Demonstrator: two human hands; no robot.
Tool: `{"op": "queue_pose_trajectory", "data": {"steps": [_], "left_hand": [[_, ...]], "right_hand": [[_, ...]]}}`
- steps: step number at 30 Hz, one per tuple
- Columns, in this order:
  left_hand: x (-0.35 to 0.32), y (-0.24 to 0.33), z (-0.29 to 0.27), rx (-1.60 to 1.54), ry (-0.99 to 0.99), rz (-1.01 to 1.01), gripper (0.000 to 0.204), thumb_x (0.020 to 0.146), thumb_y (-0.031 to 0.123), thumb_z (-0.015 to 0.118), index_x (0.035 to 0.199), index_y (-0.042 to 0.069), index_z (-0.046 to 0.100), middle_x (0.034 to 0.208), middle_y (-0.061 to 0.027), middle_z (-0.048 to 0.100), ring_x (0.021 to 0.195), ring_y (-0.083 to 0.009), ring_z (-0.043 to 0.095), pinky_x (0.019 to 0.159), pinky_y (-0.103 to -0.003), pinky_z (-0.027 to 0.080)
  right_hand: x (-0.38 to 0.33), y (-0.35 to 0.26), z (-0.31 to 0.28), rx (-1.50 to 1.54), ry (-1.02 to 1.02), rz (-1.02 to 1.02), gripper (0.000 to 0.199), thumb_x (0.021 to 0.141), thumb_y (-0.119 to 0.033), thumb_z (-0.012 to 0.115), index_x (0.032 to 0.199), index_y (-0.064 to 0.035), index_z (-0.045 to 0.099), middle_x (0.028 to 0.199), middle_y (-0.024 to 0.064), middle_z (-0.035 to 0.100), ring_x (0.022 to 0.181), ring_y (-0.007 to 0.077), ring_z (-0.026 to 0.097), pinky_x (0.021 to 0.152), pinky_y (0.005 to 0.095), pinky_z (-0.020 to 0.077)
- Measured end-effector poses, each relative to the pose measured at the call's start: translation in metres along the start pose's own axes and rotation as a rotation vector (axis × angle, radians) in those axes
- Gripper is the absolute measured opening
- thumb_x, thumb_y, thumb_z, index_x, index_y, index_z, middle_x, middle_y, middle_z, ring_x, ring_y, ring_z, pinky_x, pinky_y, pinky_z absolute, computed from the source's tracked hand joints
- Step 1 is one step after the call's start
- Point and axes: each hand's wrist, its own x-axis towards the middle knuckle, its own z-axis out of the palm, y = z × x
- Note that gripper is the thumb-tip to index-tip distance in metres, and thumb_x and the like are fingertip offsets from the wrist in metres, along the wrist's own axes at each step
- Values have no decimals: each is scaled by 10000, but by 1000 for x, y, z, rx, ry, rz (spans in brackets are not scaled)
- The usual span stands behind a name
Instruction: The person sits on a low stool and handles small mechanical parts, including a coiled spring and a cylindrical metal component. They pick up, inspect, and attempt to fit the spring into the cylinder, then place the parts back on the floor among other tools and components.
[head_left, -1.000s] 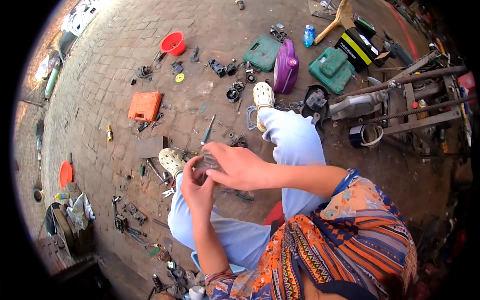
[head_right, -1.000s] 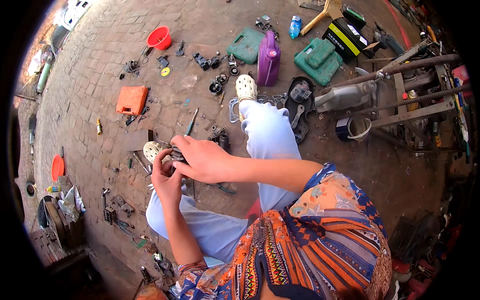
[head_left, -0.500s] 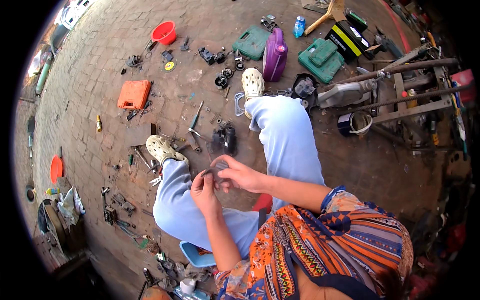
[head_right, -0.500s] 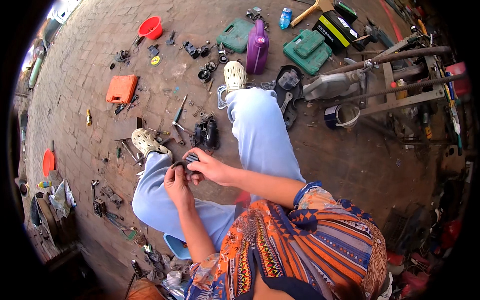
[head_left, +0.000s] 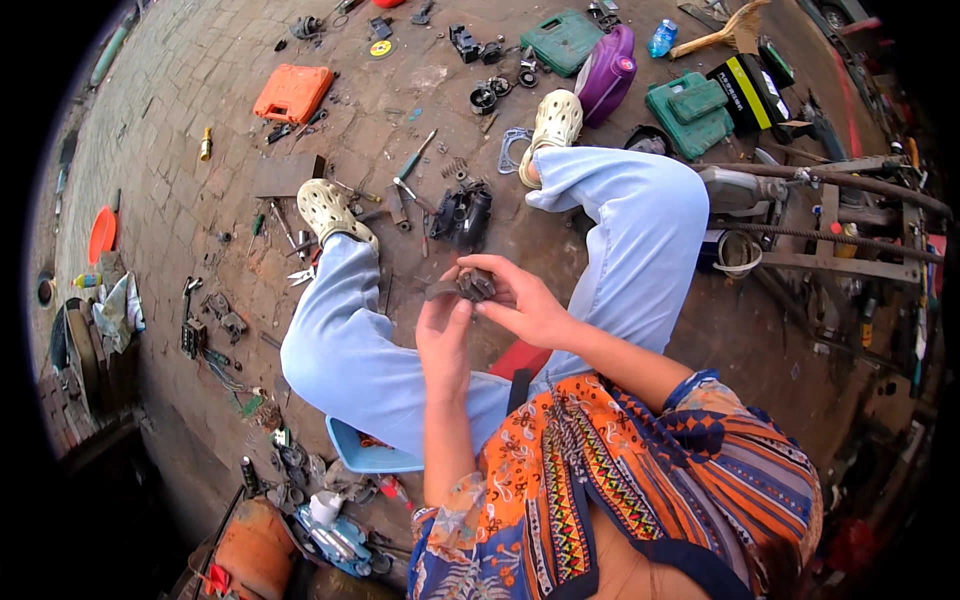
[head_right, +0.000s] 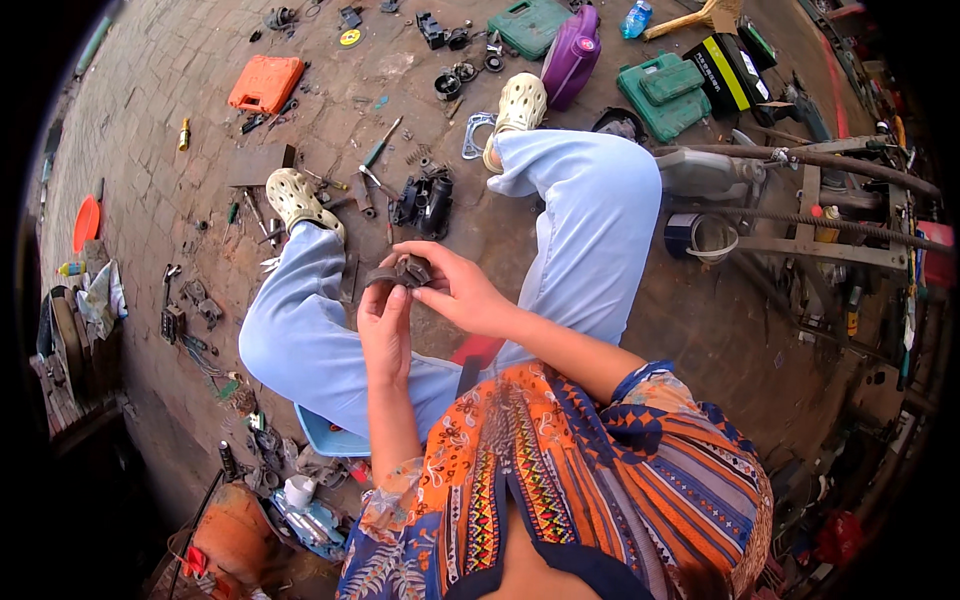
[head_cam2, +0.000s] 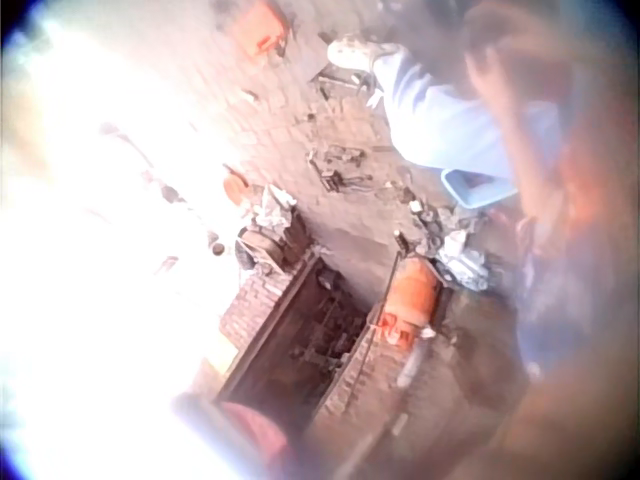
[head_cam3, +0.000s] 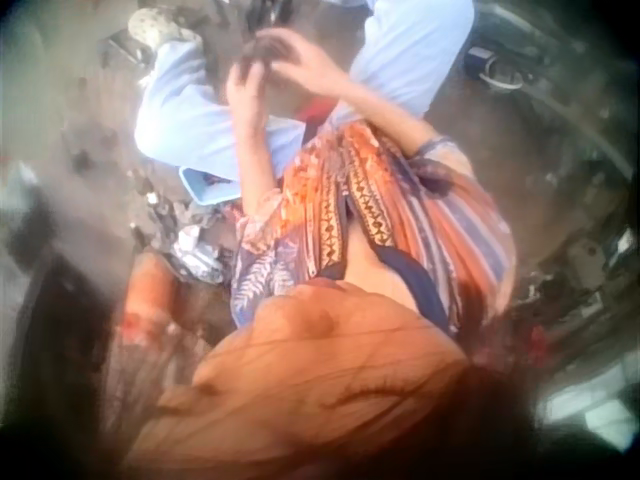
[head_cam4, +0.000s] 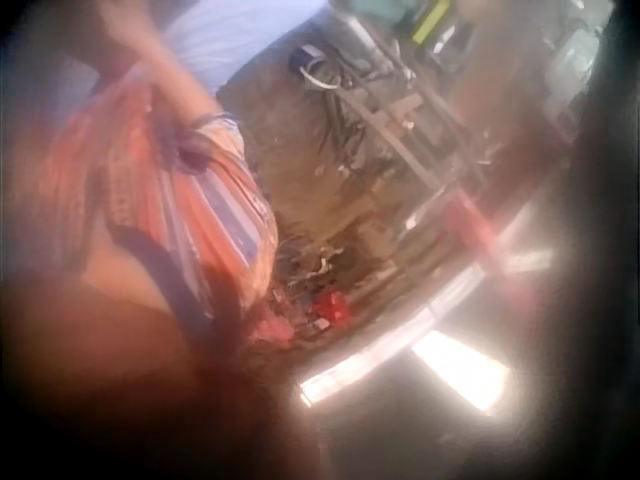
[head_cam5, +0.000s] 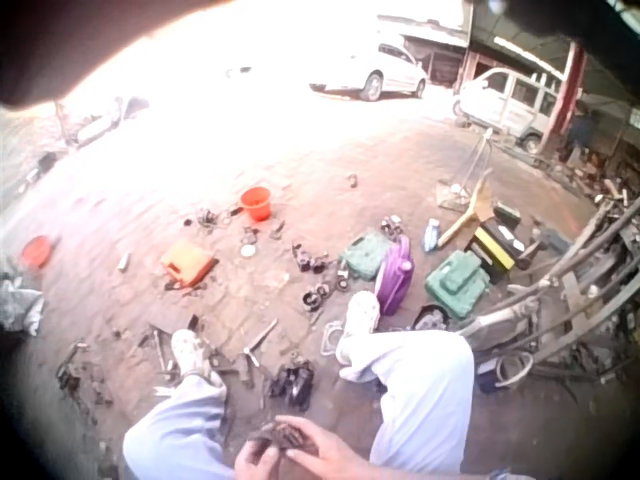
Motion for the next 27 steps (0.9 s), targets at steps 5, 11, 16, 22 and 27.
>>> {"op": "queue_pose_trajectory", "data": {"steps": [5, 11, 16, 22, 27], "left_hand": [[-14, -11, 1, 75, 80, 35, 462, 836, -7, 640, 1275, -39, 497, 1249, -116, 551, 1127, -177, 529, 967, -310, 410], [-41, -26, -7, 157, 107, -100, 373, 836, 27, 663, 1194, -27, 574, 1107, -79, 626, 971, -131, 583, 859, -266, 474], [-66, -39, -14, 158, 148, -217, 365, 821, -1, 662, 1176, -33, 581, 1113, -91, 613, 982, -152, 589, 856, -282, 479], [-70, -43, -17, 256, 173, -62, 232, 792, -1, 703, 1012, 5, 629, 900, -19, 626, 815, -81, 565, 738, -214, 456], [-69, -52, -23, 290, 250, 2, 118, 809, 22, 702, 887, 22, 612, 808, 12, 597, 734, -46, 529, 651, -183, 428]], "right_hand": [[-11, -6, -7, -275, -20, -39, 562, 782, -2, 618, 1310, -60, 436, 1211, 104, 548, 1040, 218, 583, 890, 320, 468], [-39, -3, -9, -50, -82, 206, 441, 772, -29, 644, 1181, -18, 479, 1155, 76, 599, 1002, 155, 579, 857, 301, 473], [-64, 2, -8, -105, -119, 335, 409, 803, 3, 609, 1181, -22, 456, 1013, 60, 570, 912, 99, 567, 721, 268, 529], [-72, 18, -6, -100, -152, 457, 390, 776, 6, 609, 1138, -22, 465, 946, 59, 559, 856, 87, 558, 718, 250, 515], [-66, 4, -3, -212, -78, 367, 347, 749, -9, 631, 1070, -20, 499, 905, 63, 552, 805, 101, 569, 693, 273, 502]]}}
